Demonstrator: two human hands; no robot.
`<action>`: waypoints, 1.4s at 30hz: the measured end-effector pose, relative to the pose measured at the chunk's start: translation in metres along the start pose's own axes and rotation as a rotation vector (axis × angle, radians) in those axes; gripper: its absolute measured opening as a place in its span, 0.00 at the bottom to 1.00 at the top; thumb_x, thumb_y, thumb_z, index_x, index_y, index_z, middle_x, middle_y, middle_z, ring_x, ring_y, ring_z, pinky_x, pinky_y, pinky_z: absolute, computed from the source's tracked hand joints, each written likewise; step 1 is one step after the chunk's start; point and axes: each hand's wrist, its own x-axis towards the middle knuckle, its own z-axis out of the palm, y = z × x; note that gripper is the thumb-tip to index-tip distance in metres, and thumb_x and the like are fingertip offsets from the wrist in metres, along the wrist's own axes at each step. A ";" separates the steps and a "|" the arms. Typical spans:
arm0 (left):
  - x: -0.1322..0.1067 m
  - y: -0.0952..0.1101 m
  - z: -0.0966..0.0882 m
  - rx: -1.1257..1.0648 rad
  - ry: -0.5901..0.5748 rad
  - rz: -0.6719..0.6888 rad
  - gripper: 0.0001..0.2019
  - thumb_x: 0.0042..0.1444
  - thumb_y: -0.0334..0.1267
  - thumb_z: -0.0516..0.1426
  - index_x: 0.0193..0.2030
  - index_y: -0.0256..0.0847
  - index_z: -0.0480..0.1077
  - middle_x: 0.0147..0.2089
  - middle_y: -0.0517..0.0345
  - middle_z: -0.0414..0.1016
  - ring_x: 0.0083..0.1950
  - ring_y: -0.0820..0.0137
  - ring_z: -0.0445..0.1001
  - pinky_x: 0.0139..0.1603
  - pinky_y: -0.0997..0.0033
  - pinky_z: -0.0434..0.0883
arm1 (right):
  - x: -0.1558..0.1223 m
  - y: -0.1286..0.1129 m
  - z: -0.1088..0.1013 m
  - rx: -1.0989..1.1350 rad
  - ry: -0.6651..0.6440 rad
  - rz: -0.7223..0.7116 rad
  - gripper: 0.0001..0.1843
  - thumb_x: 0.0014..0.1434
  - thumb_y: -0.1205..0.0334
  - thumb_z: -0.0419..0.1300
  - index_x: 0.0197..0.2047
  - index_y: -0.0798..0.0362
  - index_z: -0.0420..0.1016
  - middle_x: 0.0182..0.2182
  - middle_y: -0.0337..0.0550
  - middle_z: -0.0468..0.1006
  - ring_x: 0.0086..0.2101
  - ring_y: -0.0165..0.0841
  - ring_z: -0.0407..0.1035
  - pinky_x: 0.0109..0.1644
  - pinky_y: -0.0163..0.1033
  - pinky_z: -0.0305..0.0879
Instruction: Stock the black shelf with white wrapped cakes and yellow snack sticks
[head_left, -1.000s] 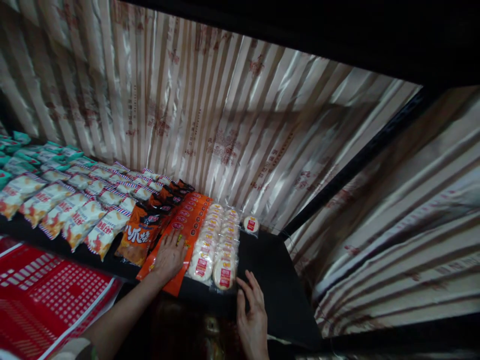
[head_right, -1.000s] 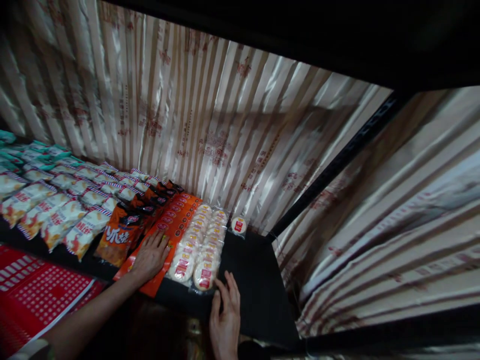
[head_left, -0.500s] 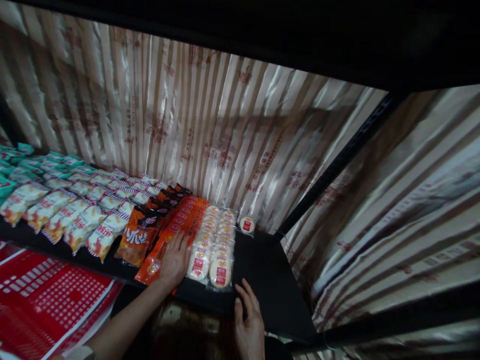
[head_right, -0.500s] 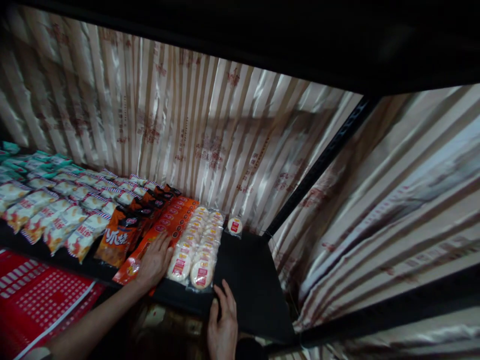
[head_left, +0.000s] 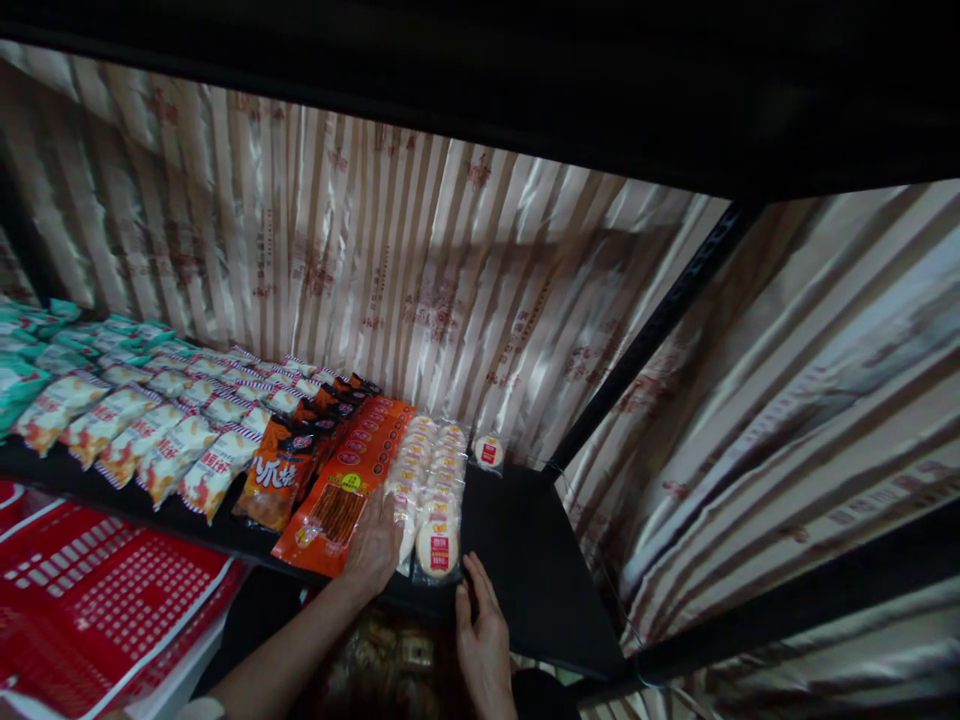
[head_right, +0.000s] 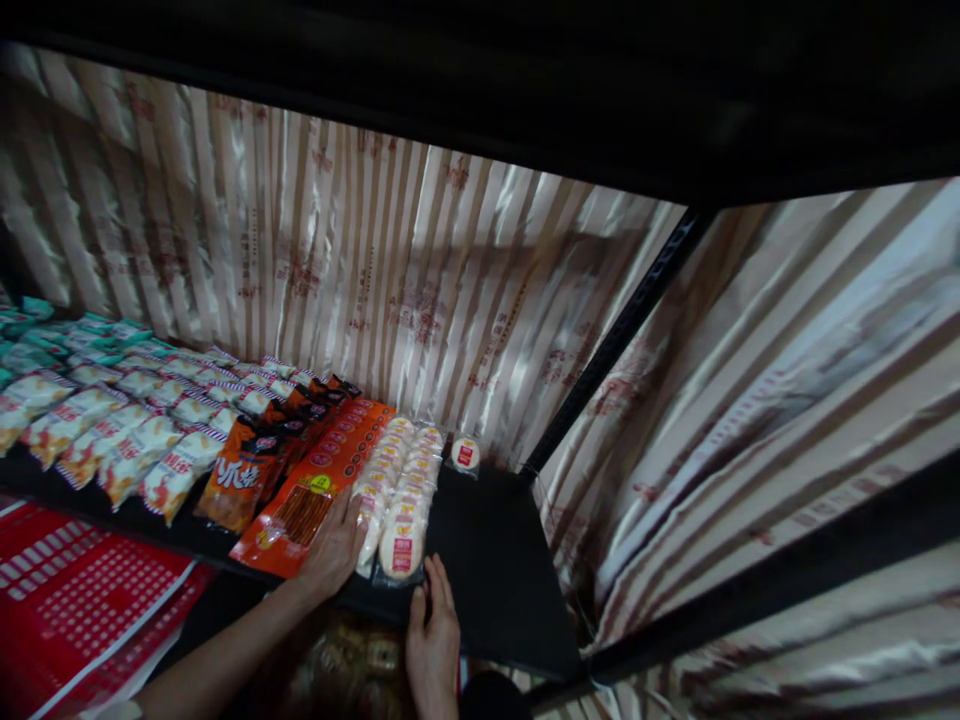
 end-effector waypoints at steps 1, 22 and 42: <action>0.000 0.000 0.001 0.003 0.006 0.003 0.23 0.61 0.36 0.43 0.59 0.26 0.59 0.63 0.36 0.59 0.66 0.59 0.55 0.62 0.56 0.61 | 0.001 0.000 0.000 0.002 0.006 0.000 0.31 0.58 0.44 0.47 0.51 0.58 0.73 0.54 0.55 0.71 0.54 0.43 0.65 0.57 0.50 0.63; -0.043 0.024 -0.019 0.256 0.151 0.112 0.26 0.57 0.35 0.47 0.62 0.27 0.57 0.66 0.37 0.55 0.69 0.52 0.46 0.64 0.47 0.52 | 0.027 0.004 0.031 -0.201 -0.068 -0.073 0.35 0.58 0.51 0.49 0.63 0.65 0.56 0.62 0.58 0.59 0.63 0.45 0.48 0.63 0.54 0.51; -0.015 0.010 -0.006 0.079 0.025 0.007 0.27 0.60 0.44 0.46 0.62 0.30 0.57 0.63 0.38 0.59 0.66 0.54 0.55 0.64 0.47 0.54 | 0.026 -0.005 0.043 -0.231 -0.055 -0.005 0.39 0.60 0.44 0.41 0.63 0.68 0.53 0.62 0.60 0.56 0.63 0.46 0.45 0.63 0.54 0.48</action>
